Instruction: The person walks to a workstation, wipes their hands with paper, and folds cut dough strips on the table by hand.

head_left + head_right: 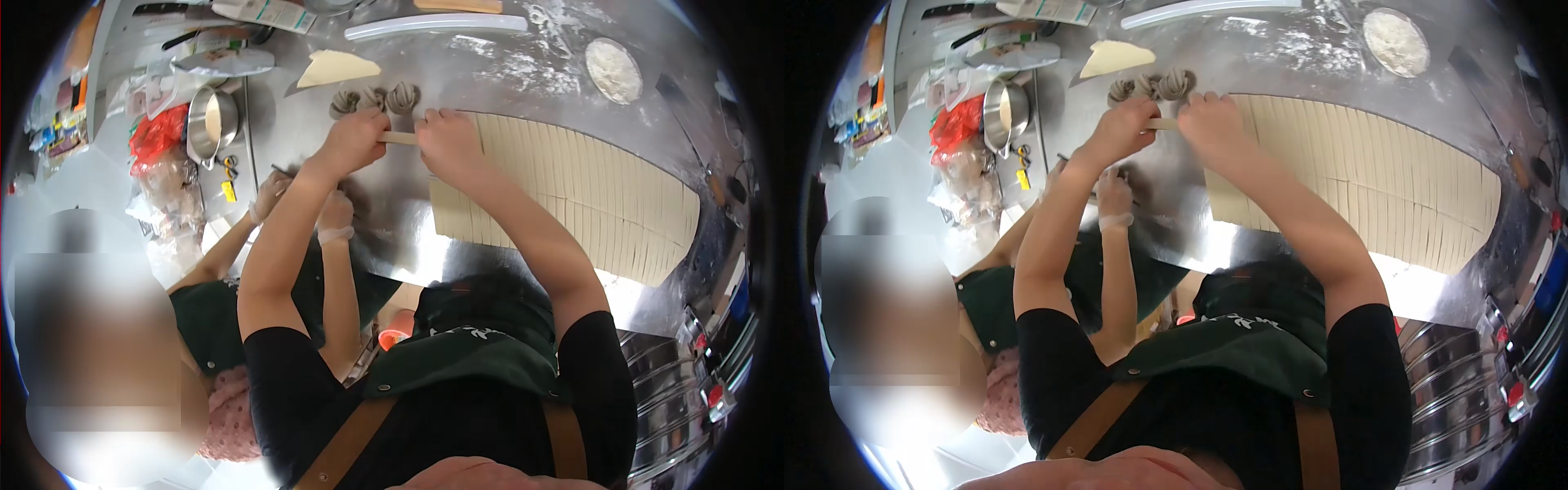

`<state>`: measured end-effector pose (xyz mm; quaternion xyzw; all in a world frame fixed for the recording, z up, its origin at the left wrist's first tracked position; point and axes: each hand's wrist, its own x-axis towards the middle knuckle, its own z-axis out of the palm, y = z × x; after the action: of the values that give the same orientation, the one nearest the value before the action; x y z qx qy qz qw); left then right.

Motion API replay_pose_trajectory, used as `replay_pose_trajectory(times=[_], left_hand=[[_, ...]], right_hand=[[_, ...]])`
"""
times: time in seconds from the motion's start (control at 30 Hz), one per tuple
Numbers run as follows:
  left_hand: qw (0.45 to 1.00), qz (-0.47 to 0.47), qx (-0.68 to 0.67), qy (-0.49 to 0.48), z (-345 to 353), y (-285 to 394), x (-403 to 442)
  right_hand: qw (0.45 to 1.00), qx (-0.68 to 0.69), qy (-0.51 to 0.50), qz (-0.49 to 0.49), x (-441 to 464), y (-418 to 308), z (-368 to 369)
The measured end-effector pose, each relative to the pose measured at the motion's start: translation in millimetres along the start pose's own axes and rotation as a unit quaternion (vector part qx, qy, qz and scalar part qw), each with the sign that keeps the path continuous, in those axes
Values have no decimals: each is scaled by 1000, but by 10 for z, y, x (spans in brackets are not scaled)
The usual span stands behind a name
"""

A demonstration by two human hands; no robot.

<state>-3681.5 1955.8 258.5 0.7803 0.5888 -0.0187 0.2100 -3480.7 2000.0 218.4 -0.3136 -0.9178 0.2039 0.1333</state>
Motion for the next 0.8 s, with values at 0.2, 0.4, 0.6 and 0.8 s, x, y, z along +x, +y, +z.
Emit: replay_pose_trajectory(times=[0.2,0.4,0.6,0.8], left_hand=[[992,-39,58,-108,525,107,-772],[982,10,111,-151,835,272,-1126],[971,41,176,-159,949,296,-1147],[958,7,208,-199,908,383,-1101]], right_hand=[[997,31,-68,15,-489,-602,416],[993,48,-98,53,-984,-1036,781],[998,12,-45,51,-1117,-1114,1077],[999,-7,-17,32,-1193,-1098,1160]])
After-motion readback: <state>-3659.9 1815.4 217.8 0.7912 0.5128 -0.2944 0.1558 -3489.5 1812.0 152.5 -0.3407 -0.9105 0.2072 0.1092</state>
